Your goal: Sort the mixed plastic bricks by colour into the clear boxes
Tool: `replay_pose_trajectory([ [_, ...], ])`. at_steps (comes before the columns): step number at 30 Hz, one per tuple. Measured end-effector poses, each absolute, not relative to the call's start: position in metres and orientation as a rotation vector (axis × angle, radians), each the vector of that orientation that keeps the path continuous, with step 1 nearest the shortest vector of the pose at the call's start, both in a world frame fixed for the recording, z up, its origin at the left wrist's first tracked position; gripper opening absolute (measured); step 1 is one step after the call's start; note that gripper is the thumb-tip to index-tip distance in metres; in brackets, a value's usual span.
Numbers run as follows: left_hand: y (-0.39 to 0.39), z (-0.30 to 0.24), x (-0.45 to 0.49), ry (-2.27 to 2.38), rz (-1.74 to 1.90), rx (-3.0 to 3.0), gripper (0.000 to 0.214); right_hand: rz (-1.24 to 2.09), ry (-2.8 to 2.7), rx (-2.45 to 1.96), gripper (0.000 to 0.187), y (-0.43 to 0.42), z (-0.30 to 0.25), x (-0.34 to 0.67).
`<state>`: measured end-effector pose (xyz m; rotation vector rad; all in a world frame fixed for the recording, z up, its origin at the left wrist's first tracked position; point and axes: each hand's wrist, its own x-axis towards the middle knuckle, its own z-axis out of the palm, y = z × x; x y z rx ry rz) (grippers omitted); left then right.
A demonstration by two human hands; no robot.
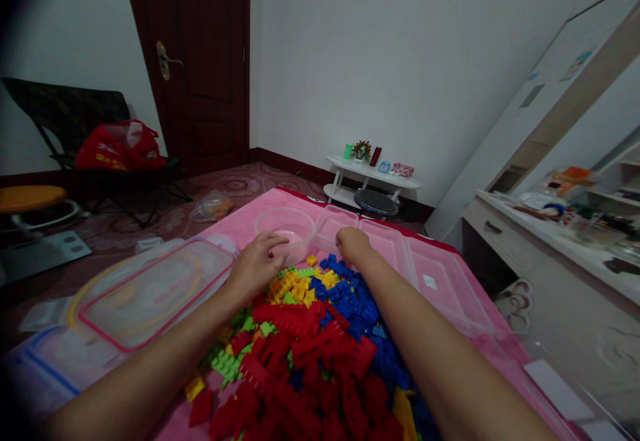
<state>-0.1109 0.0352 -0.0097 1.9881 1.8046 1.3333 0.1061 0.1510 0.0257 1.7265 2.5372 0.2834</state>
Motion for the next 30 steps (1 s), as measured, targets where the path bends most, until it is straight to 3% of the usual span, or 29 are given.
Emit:
replay_pose_trajectory([
  [3,0.039,-0.015,-0.114,1.802,1.204,2.089,0.037,0.251,2.535,1.574,0.019,0.143,0.031,0.111],
  [10,0.045,-0.017,-0.119,1.786,1.370,2.031,0.026,0.234,2.602,1.359,0.019,0.109,0.041,0.116],
  [21,0.055,-0.019,-0.122,1.731,1.255,2.110,0.023,0.132,2.658,1.366,0.022,0.098,0.042,0.122],
  [25,0.052,-0.015,-0.125,1.793,1.173,2.185,0.030,-0.072,2.867,1.569,0.038,0.084,0.055,0.152],
  [30,0.030,0.012,-0.112,2.002,1.185,2.221,0.040,-0.340,3.166,2.231,0.023,0.019,0.070,0.216],
])
